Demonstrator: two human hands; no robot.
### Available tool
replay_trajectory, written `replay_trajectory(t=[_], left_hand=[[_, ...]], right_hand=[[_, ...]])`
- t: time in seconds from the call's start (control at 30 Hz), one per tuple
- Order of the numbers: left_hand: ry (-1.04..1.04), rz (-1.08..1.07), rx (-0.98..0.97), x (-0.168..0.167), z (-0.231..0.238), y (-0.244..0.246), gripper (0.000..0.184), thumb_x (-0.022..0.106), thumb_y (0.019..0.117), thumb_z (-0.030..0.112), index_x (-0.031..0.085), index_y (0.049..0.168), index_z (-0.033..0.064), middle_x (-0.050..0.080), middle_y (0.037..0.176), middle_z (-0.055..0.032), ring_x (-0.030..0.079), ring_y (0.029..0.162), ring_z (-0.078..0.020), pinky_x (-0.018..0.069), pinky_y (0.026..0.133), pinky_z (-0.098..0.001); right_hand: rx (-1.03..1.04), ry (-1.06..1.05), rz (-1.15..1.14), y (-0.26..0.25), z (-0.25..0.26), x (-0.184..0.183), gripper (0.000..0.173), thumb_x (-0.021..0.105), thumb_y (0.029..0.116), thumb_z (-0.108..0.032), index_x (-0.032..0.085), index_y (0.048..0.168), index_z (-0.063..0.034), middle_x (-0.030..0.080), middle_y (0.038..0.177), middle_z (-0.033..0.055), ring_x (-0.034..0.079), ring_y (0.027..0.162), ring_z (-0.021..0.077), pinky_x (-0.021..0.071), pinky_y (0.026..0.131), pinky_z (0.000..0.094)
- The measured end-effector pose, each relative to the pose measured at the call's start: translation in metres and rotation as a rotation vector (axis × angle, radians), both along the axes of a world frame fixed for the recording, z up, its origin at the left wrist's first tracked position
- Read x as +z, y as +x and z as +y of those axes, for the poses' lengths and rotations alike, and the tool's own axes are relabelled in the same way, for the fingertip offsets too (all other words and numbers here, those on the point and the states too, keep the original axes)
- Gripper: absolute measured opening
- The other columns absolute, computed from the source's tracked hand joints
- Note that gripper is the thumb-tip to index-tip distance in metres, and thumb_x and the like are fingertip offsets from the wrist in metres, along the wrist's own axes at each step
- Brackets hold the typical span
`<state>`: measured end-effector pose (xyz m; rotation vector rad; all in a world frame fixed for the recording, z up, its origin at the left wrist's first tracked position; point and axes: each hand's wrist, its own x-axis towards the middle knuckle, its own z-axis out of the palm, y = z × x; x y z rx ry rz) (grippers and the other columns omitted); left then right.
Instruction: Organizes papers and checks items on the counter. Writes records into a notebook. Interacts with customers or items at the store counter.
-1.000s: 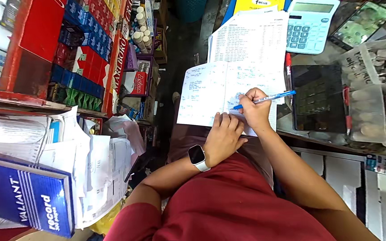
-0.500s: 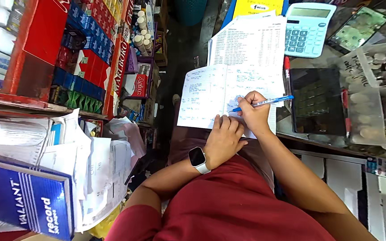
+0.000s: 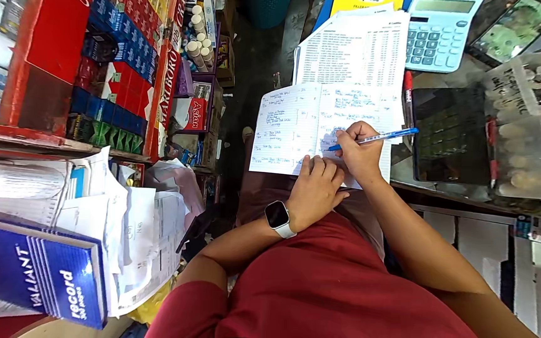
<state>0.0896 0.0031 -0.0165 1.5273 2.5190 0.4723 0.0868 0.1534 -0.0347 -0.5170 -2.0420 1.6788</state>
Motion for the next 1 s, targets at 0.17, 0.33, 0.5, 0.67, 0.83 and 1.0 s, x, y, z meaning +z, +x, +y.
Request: replay_trajectory(t=[0.17,0.33,0.5,0.67,0.83,1.0], left_hand=[[-0.011,-0.008,-0.003,0.0011,-0.0011,0.0002,0.051,0.050,0.1041,0.044,0.065,0.132,0.0037,0.061,0.136,-0.0221,0.053,0.133,-0.0424,0.0345,0.114,-0.0620],[-0.039,-0.030,-0.003,0.0024,-0.0002,-0.0005,0.052,0.048,0.1050,0.044,0.064,0.134,0.0039,0.059,0.139,-0.0229,0.051,0.136,-0.0428,0.0326,0.115,-0.0623],[0.010,-0.024,0.003,0.0006,-0.0007,-0.0004,0.051,0.051,0.1038,0.043,0.065,0.132,0.0026,0.060,0.137,-0.0235,0.053,0.133,-0.0435,0.0342,0.114,-0.0637],[-0.012,-0.027,-0.006,0.0019,-0.0006,-0.0001,0.052,0.050,0.1042,0.043,0.064,0.133,0.0025,0.060,0.138,-0.0230,0.052,0.134,-0.0432,0.0339,0.114,-0.0634],[-0.020,-0.035,-0.008,0.0024,-0.0008,-0.0006,0.053,0.049,0.1046,0.044,0.063,0.134,0.0023,0.059,0.139,-0.0235,0.051,0.135,-0.0435,0.0329,0.114,-0.0638],[-0.012,-0.015,-0.005,0.0015,-0.0011,0.0002,0.053,0.049,0.1045,0.044,0.064,0.134,0.0024,0.059,0.138,-0.0231,0.052,0.134,-0.0432,0.0344,0.113,-0.0638]], right_hand=[[0.002,0.002,0.004,0.0008,-0.0003,0.0005,0.028,0.062,0.0931,-0.007,0.045,0.075,-0.0199,0.048,0.057,-0.0114,0.047,0.044,-0.0015,0.0434,0.043,0.0149],[0.000,-0.002,0.014,0.0007,-0.0006,0.0002,0.028,0.062,0.0934,-0.007,0.045,0.075,-0.0194,0.048,0.056,-0.0110,0.047,0.043,-0.0012,0.0434,0.042,0.0150],[0.016,0.003,0.037,-0.0008,0.0006,-0.0003,0.027,0.061,0.0935,-0.006,0.045,0.076,-0.0191,0.048,0.058,-0.0124,0.047,0.045,-0.0028,0.0438,0.044,0.0143],[0.008,-0.007,0.035,-0.0006,-0.0003,-0.0010,0.028,0.061,0.0935,-0.006,0.045,0.075,-0.0192,0.047,0.057,-0.0123,0.046,0.044,-0.0025,0.0432,0.044,0.0140],[0.000,-0.007,0.030,0.0004,-0.0009,0.0005,0.028,0.061,0.0936,-0.006,0.045,0.075,-0.0193,0.048,0.056,-0.0115,0.046,0.044,-0.0017,0.0433,0.044,0.0147],[0.002,-0.002,0.031,0.0004,-0.0004,-0.0001,0.028,0.061,0.0936,-0.007,0.045,0.076,-0.0193,0.048,0.057,-0.0117,0.047,0.044,-0.0019,0.0434,0.044,0.0145]])
